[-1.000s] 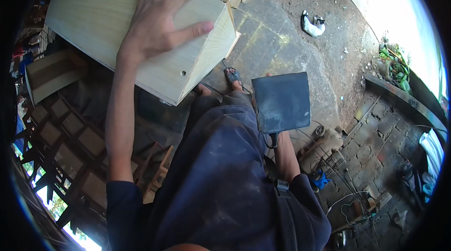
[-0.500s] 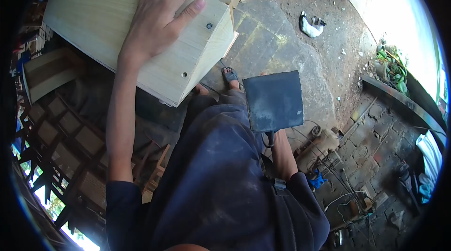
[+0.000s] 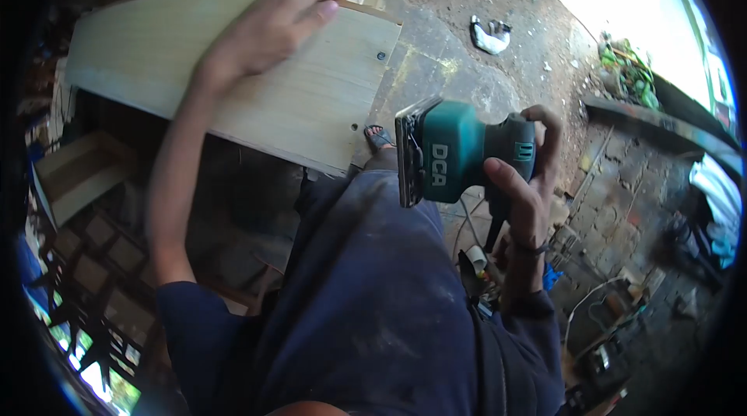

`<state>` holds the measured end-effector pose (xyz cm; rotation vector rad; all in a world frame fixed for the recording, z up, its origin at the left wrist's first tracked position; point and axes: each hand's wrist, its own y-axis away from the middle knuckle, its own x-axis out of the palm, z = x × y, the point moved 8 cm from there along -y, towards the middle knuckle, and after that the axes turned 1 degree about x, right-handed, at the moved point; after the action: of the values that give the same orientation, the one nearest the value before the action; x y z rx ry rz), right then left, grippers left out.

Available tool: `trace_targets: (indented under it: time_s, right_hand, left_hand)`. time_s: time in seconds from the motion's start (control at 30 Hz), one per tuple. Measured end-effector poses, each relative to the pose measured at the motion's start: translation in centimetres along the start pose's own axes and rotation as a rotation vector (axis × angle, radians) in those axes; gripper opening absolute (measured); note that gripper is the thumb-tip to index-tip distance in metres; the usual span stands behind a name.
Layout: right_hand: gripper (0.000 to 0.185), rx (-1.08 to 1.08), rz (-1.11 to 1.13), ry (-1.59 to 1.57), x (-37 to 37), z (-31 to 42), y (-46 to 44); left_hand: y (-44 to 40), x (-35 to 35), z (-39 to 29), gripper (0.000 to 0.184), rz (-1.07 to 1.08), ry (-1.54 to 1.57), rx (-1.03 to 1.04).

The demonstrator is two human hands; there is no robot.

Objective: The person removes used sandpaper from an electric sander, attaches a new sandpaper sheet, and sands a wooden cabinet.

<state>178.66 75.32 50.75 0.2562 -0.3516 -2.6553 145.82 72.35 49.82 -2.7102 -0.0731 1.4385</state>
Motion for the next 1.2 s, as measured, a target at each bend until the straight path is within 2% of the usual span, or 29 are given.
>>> trace_targets:
  time_s: [0.03,0.07,0.17,0.2,0.23,0.27,0.33,0.37,0.43,0.47,0.5,0.57,0.63,0.7,0.93,1.2]
  right_hand:
    - [0.069,-0.038,-0.048,0.069,1.0,1.9,0.6]
    - [0.069,-0.100,-0.107,0.088,1.9,3.4,1.3]
    - [0.065,-0.191,-0.251,0.278,5.5,6.4,2.2]
    - [0.065,-0.173,-0.311,0.286,6.5,7.0,2.2]
    - [0.063,-0.163,-0.337,0.422,7.9,7.8,2.2]
    - [0.060,-0.140,-0.353,0.560,9.2,8.5,2.1]
    - [0.056,-0.070,-0.441,0.605,10.6,9.5,2.3]
    - [0.058,-0.053,-0.427,0.630,11.2,9.6,2.4]
    - [0.059,-0.008,-0.446,0.655,12.2,9.6,2.6]
    - [0.058,-0.020,-0.467,0.722,12.8,9.9,2.5]
    - [0.057,-0.033,-0.482,0.784,10.7,10.4,3.3]
    - [0.056,-0.009,-0.516,0.863,11.1,10.9,3.2]
    - [0.057,-0.084,-0.475,0.949,11.8,12.3,2.8]
    - [0.057,0.012,-0.522,0.815,11.5,12.9,2.5]
    - [0.062,-0.034,-0.517,1.039,11.9,12.9,2.3]
    - [0.060,-0.001,-0.530,1.011,12.5,12.3,2.3]
  left_hand:
    - [-0.2,-0.2,1.3,0.046,0.158,0.153,-0.063]
    - [-0.7,-1.3,2.4,0.049,0.132,0.191,0.028]
    - [-2.1,-5.4,3.7,0.052,0.194,-0.094,0.237]
    - [-2.4,-5.8,5.5,0.053,0.149,-0.210,0.328]
    - [-2.7,-6.3,6.5,0.053,0.090,-0.324,0.415]
    - [-2.9,-6.0,7.4,0.055,0.138,-0.286,0.443]
    - [-2.5,-3.8,9.0,0.056,0.440,-0.282,0.256]
    - [-1.8,-2.6,9.5,0.053,0.463,-0.112,0.247]
    - [-2.0,-2.2,8.9,0.053,0.575,-0.085,0.183]
    - [-2.0,-1.6,9.2,0.054,0.521,-0.050,0.255]
    - [-2.4,-0.4,6.8,0.054,0.538,-0.047,0.288]
    - [-2.5,-0.6,6.5,0.057,0.453,-0.086,0.300]
    - [-3.2,-0.5,6.0,0.059,0.487,-0.053,0.310]
    - [-4.2,-0.4,5.3,0.060,0.518,-0.102,0.266]
    - [-3.7,-0.1,3.2,0.060,0.538,-0.118,0.248]
    - [-3.2,-0.1,3.5,0.060,0.540,-0.145,0.254]
